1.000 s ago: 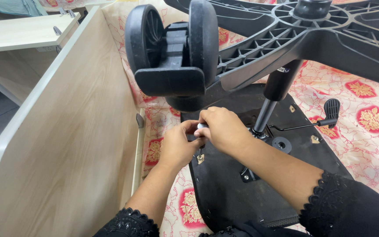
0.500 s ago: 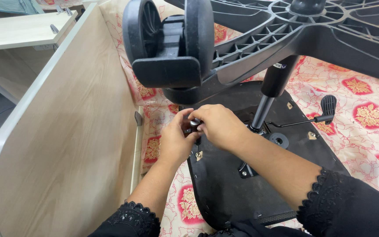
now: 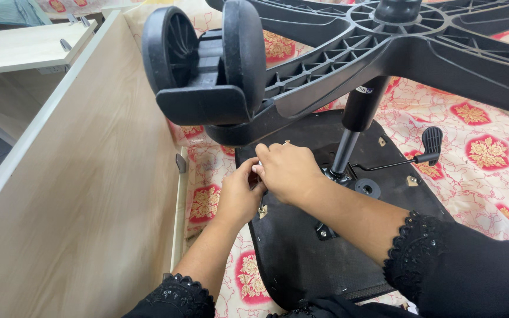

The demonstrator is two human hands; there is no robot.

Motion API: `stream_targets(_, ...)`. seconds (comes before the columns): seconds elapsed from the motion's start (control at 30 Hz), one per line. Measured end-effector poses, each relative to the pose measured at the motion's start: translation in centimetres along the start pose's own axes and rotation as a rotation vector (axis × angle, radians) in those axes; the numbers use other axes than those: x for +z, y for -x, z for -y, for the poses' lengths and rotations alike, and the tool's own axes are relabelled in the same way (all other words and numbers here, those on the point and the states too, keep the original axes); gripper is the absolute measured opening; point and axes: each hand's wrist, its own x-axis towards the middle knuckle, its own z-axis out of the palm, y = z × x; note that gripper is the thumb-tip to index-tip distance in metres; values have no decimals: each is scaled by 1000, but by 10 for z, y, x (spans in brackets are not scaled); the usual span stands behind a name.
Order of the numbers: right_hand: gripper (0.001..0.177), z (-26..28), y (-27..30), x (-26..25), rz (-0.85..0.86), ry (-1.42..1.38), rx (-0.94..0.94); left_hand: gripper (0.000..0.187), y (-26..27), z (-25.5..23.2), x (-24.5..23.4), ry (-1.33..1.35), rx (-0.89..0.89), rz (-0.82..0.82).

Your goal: The person uses a screwdriver to tighten screws on the underside of an office chair seat, securing the seat to the gas lift and base. The person works methodically around the seat, tightening multiple screws to complete the assembly.

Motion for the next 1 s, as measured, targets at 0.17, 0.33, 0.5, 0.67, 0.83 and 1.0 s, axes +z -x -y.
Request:
stream_targets(0.17, 42, 2, -9, -10, 119, 85, 73, 40, 1, -7, 7, -78, 50, -126)
stream_targets(0.33, 54, -5, -10, -21, 283, 66, 152, 30, 1, -15, 4, -56, 118, -161)
stream_targets(0.5, 55, -16, -8, -27, 184, -83, 29, 30, -8, -22, -3, -45, 53, -55)
stream_targets(0.67, 29, -34, -9, -17, 85, -147, -175, 28, -11, -19, 3, -14, 41, -20)
stream_targets(0.83, 36, -19, -13, -4, 143, -24, 22, 37, -9, -12, 9, -39, 27, -49)
stream_targets(1.0, 42, -8, -10, -8, 98, 82, 43, 34, -7, -8, 14, -57, 70, -79)
